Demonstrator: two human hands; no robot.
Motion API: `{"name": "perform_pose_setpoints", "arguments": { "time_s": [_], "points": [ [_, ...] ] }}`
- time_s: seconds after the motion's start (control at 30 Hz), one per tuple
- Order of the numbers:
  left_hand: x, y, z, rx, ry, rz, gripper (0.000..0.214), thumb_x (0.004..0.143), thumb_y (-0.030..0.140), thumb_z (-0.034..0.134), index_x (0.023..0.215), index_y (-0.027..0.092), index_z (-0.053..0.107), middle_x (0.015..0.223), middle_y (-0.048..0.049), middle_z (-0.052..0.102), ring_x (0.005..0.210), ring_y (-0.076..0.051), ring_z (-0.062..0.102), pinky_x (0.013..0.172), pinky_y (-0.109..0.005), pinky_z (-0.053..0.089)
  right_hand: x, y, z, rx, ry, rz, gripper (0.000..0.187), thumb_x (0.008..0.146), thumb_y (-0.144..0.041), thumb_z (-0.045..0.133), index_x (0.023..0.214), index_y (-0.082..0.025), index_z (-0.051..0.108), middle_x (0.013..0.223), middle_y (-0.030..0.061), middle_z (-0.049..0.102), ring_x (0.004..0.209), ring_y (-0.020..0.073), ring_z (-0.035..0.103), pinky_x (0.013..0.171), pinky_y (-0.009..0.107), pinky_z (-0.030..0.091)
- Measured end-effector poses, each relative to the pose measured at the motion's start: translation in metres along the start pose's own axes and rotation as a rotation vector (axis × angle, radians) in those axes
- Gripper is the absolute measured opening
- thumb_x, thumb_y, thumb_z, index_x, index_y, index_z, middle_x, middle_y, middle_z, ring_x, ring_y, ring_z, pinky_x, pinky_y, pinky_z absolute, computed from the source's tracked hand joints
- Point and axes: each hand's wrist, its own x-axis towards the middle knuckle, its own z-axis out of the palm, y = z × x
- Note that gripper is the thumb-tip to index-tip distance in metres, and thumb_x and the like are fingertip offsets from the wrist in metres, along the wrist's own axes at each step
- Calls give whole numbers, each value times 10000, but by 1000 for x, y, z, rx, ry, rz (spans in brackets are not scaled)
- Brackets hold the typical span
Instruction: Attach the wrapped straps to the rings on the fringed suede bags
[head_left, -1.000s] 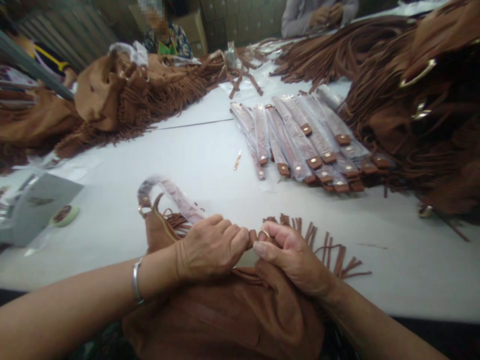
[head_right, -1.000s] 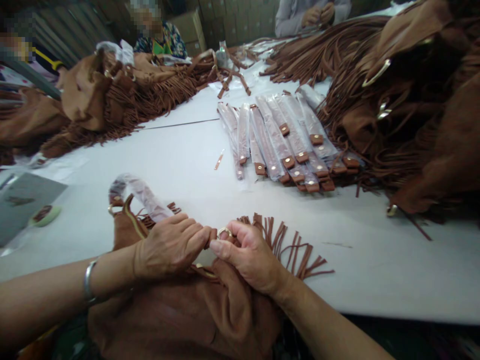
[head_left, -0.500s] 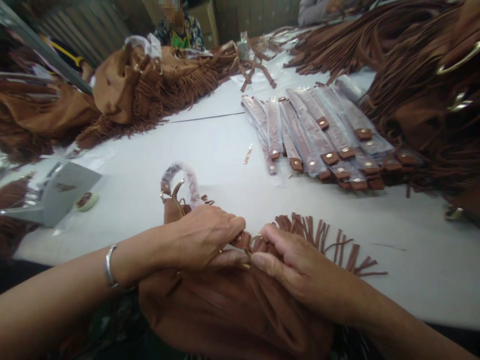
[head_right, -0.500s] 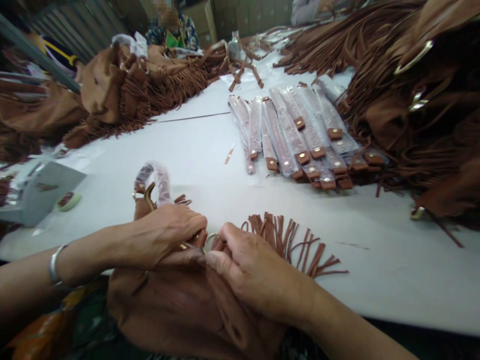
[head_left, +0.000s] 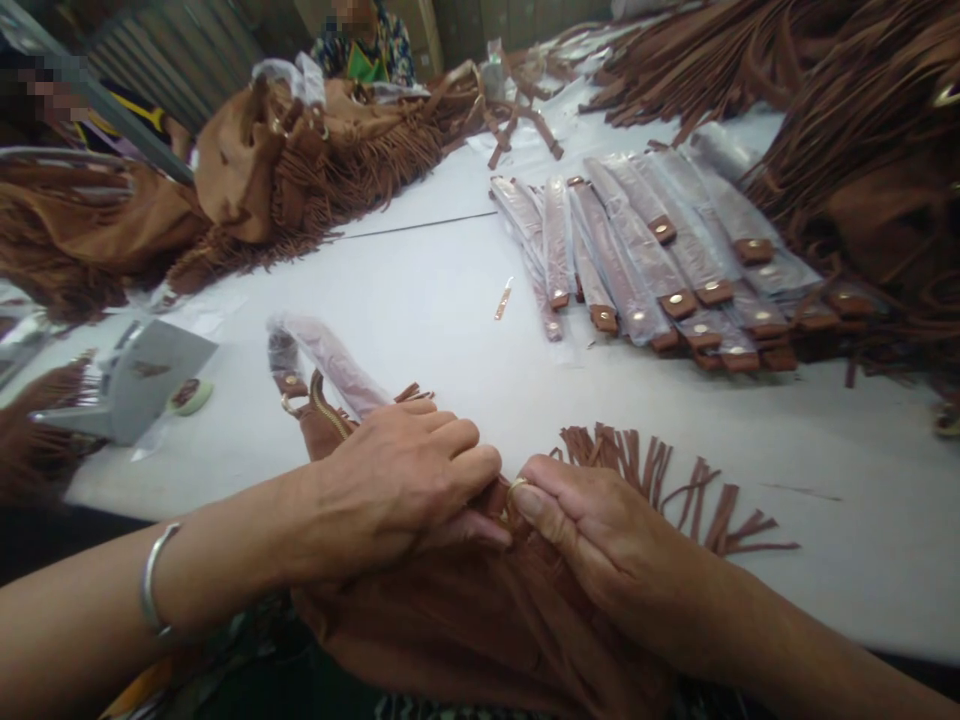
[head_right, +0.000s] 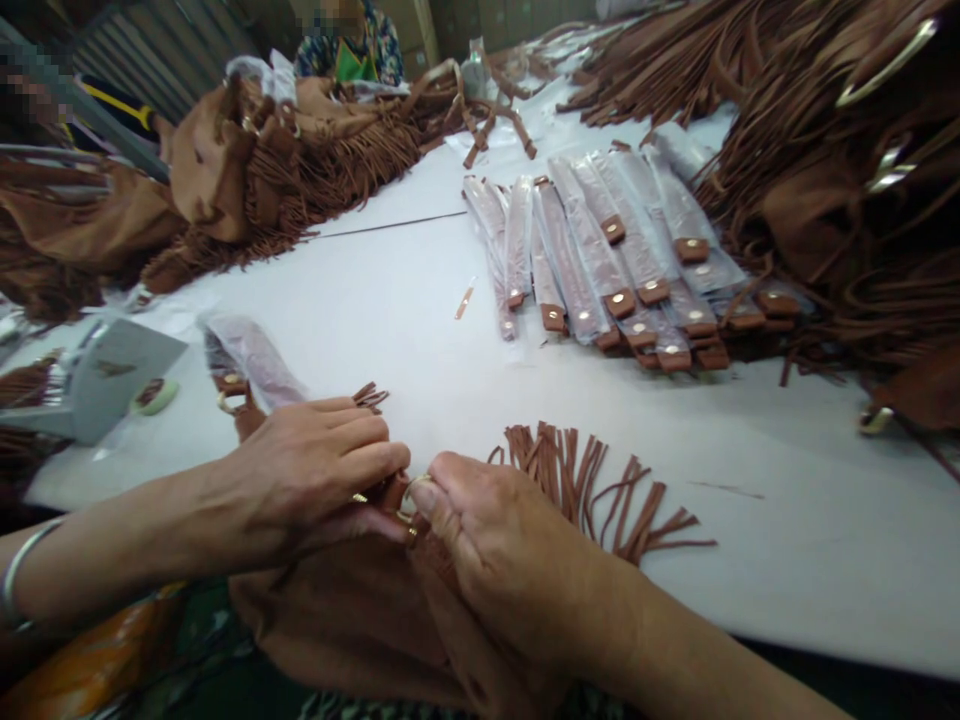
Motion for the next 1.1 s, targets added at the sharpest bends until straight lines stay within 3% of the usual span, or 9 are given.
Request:
{"name": "perform_pose_setpoints", "arguments": {
  "time_s": [0.1,0.3,0.43,0.63,0.77,0.9,1.0,1.1],
  "points": [
    [-2,2,-3,-29,4,18,376,910,503,342,784,173,467,727,-17,495,662,-166,427,632,-311,271,0,1,6,-5,103,-57,318,961,-290,320,689,-164,428,626,-13,450,562,105,402,568,257,284],
    [-5,11,5,198,170,-48,305,900,449,421,841,162,506,711,-12,483,667,-170,418,619,-322,263,0,4,18,59,275,16,317,939,-298,351,656,-166,403,580,-18,431,536,101,397,533,263,255],
    [-4,18,14,129,179,-144,277,901,416,426,831,157,494,747,-33,490,685,-177,421,637,-322,297,3,7,20,27,321,2,297,932,-290,359,666,-165,409,586,-16,436,529,100,391,530,264,246],
    [-3,21,30,208,310,-152,256,887,381,465,751,164,452,650,-16,433,599,-160,384,576,-323,278,6,10,17,83,365,-25,305,929,-261,375,643,-159,396,568,-22,413,519,91,381,528,251,257],
    [3,27,45,276,418,-193,260,885,370,475,922,112,491,664,-28,470,613,-165,417,574,-313,313,8,15,20,196,429,9,325,933,-282,382,634,-154,394,563,-23,399,530,89,377,526,241,263],
    [9,35,66,202,441,-268,308,898,309,462,1088,67,446,727,-50,494,658,-171,432,599,-302,338,8,28,30,459,498,83,345,927,-343,414,645,-145,398,596,-21,386,563,88,361,542,219,291],
    [10,31,73,147,452,-243,280,910,325,436,1040,78,454,705,-38,471,639,-162,418,583,-291,326,7,38,28,611,408,133,354,923,-395,411,681,-137,415,626,-17,383,590,89,359,548,208,303],
    [9,14,60,125,358,-77,286,926,386,374,942,118,470,681,-21,450,606,-154,398,556,-293,300,8,41,9,632,92,114,385,894,-438,457,671,-129,405,623,-26,333,567,77,297,503,197,255]
  ]
}}
